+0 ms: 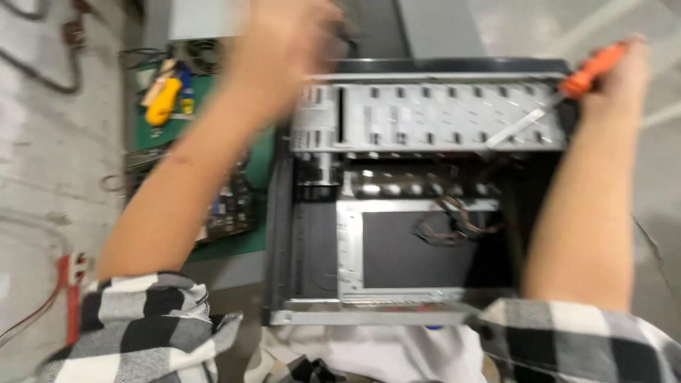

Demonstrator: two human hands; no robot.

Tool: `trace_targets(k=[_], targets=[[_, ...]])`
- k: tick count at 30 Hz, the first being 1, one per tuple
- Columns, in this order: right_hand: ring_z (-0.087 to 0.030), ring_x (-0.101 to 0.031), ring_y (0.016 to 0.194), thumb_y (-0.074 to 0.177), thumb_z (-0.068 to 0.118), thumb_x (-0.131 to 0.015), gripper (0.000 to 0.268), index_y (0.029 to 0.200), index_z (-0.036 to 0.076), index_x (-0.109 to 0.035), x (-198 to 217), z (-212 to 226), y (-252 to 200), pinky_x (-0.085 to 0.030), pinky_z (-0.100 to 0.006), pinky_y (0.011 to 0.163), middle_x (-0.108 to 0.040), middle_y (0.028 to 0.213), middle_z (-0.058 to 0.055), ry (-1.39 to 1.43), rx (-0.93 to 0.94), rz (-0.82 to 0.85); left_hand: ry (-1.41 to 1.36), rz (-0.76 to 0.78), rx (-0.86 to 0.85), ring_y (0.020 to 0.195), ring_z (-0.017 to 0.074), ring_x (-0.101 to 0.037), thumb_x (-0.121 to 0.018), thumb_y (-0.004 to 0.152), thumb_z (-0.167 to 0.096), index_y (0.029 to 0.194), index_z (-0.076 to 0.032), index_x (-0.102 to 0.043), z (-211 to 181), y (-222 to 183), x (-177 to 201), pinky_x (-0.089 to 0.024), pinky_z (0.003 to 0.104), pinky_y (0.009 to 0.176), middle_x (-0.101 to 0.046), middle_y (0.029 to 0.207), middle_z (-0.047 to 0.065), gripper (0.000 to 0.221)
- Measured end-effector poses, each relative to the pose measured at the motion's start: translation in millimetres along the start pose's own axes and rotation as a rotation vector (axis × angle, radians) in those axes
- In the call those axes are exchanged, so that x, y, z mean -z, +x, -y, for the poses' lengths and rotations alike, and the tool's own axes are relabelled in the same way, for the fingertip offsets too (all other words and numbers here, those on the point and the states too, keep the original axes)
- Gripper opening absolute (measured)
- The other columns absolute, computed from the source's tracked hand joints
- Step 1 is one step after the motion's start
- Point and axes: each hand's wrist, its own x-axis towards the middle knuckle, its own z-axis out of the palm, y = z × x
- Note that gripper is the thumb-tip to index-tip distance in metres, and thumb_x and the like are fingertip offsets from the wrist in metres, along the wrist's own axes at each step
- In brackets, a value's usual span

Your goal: The person is disassembling a desktop computer by removing the motherboard and unscrewing components from the case.

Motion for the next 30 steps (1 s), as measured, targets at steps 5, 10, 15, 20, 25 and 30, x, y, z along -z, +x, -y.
trace_targets(k=[5, 10, 15, 20, 25, 30], targets=[[-0.021, -0.057, 0.055, 0.087, 0.044, -0.051, 0.040, 0.076, 0.006, -0.058, -15.6, 4.7, -8.7, -0.051, -0.035, 0.055, -0.054, 0.060, -0.007, 0.085, -0.173, -0.087, -0.292, 1.417, -0.492, 0.089, 0.0283, -0.074, -0.061, 0.085, -0.012, 0.101, -0.014, -0.072, -227.8, 0.0, -53.4, -0.060, 0.047, 0.066, -0.076, 0.096, 0.004, 0.020], [-0.024, -0.057, 0.054, 0.091, 0.038, -0.053, 0.039, 0.078, 0.001, -0.058, -18.4, -0.2, -3.0, -0.048, -0.034, 0.050, -0.054, 0.063, -0.010, 0.202, -0.170, -0.107, -0.122, 0.811, -0.734, 0.103, 0.0193, -0.055, -0.066, 0.090, -0.028, 0.112, -0.027, -0.061, -278.3, -42.3, -154.8, -0.051, 0.043, 0.073, -0.054, 0.116, -0.005, 0.022], [-0.023, -0.057, 0.054, 0.091, 0.030, -0.057, 0.029, 0.087, 0.001, -0.054, -39.1, 23.3, -74.4, -0.047, -0.033, 0.048, -0.062, 0.076, -0.014, 0.295, -0.184, -0.141, 0.320, -0.022, -1.024, 0.076, 0.0209, -0.054, -0.052, 0.090, -0.009, 0.084, -0.022, -0.075, -282.8, -0.6, -183.6, -0.048, 0.042, 0.082, -0.068, 0.086, 0.001, 0.027], [-0.020, -0.060, 0.062, 0.093, 0.027, -0.056, 0.030, 0.106, 0.000, -0.058, -47.9, 39.1, -111.9, -0.054, -0.029, 0.057, -0.066, 0.090, -0.013, 0.267, -0.210, -0.168, 0.702, 0.289, -1.267, 0.128, 0.0397, -0.061, -0.039, 0.102, -0.025, 0.129, -0.003, -0.074, -279.3, 11.7, -203.0, -0.026, 0.067, 0.113, -0.074, 0.130, 0.014, 0.049], [-0.020, -0.060, 0.061, 0.093, 0.027, -0.057, 0.031, 0.110, 0.000, -0.057, -51.2, 38.7, -111.9, -0.055, -0.029, 0.057, -0.066, 0.090, -0.014, 0.278, -0.206, -0.171, 0.666, 0.365, -1.280, 0.123, 0.0381, -0.062, -0.033, 0.105, -0.029, 0.132, -0.009, -0.070, -282.1, 16.1, -196.2, -0.032, 0.065, 0.109, -0.073, 0.130, 0.009, 0.050], [-0.018, -0.060, 0.065, 0.096, 0.029, -0.055, 0.031, 0.115, 0.004, -0.058, -56.9, 49.8, -136.6, -0.056, -0.028, 0.061, -0.067, 0.093, -0.011, 0.223, -0.221, -0.167, 0.749, 0.446, -1.442, 0.113, 0.0359, -0.064, -0.027, 0.108, -0.029, 0.128, -0.010, -0.071, -284.4, 24.2, -179.5, -0.030, 0.068, 0.103, -0.074, 0.124, 0.006, 0.052]])
